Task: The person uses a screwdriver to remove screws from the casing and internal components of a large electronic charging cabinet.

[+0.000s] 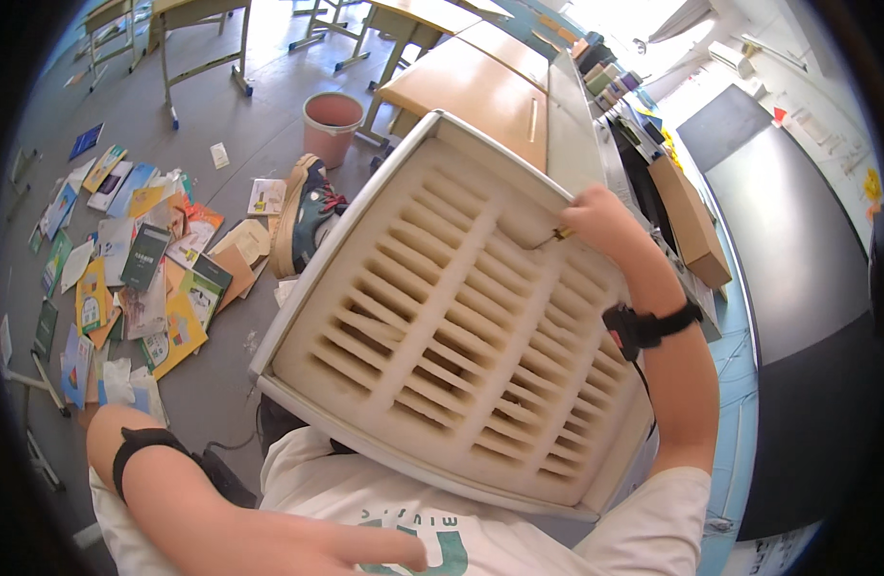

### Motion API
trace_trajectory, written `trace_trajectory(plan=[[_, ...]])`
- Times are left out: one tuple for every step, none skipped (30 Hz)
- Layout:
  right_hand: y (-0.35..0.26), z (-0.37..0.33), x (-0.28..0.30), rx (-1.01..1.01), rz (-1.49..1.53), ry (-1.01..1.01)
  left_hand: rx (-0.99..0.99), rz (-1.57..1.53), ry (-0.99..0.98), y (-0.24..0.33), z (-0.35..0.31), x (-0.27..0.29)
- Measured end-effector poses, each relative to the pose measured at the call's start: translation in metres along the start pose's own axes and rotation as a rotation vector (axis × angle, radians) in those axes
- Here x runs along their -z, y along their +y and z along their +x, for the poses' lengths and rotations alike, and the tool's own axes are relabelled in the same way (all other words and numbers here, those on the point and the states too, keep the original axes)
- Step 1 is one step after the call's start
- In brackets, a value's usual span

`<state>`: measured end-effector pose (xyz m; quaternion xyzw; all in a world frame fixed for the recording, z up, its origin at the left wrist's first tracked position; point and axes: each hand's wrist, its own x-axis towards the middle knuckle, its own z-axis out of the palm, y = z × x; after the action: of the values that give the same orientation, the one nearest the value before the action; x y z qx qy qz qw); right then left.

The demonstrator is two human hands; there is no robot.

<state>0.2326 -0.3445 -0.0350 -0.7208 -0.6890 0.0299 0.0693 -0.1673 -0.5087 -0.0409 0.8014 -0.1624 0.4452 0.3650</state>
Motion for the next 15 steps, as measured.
trace_trajectory(plan=[[0.004,-0.005,0.002,0.010,0.084,-0.017,0.023,0.027,0.013,0.004,-0.001,-0.008],[0.010,-0.013,0.007,-0.001,0.154,-0.023,-0.031,0.064,0.077,0.001,-0.004,-0.016],[0.014,-0.021,0.007,0.002,0.156,-0.032,-0.052,0.075,0.109,-0.004,-0.007,-0.021],[0.014,-0.031,0.010,-0.150,0.324,-0.045,-0.072,0.091,0.142,-0.008,-0.011,-0.026],[0.016,-0.040,0.013,-0.308,0.486,-0.053,-0.093,0.088,0.201,-0.011,-0.011,-0.029],[0.018,-0.044,0.011,-0.312,0.483,-0.052,-0.106,0.083,0.230,-0.009,-0.010,-0.028],[0.019,-0.047,0.008,-0.339,0.629,-0.060,-0.118,0.080,0.259,-0.008,-0.009,-0.026],[0.023,-0.052,0.009,-0.373,0.770,-0.052,-0.084,0.062,0.150,-0.003,-0.005,-0.011],[0.026,-0.055,0.011,-0.379,0.767,-0.040,-0.046,0.052,0.040,0.000,-0.003,0.000],[0.028,-0.058,0.013,-0.275,0.611,0.050,-0.058,0.045,0.035,-0.001,-0.001,0.004],[0.029,-0.059,0.012,-0.168,0.455,0.133,-0.092,0.107,0.007,-0.002,0.000,0.006],[0.023,-0.061,0.013,-0.171,0.460,0.136,-0.120,0.172,-0.021,-0.002,0.001,0.007],[0.011,-0.064,0.016,-0.069,0.302,0.178,-0.120,0.172,-0.027,-0.003,0.001,0.007],[-0.003,-0.066,0.018,0.033,0.145,0.219,-0.133,0.194,-0.018,-0.001,-0.001,0.006],[-0.013,-0.067,0.018,0.025,0.149,0.224,-0.150,0.210,-0.010,-0.002,0.000,0.006]])
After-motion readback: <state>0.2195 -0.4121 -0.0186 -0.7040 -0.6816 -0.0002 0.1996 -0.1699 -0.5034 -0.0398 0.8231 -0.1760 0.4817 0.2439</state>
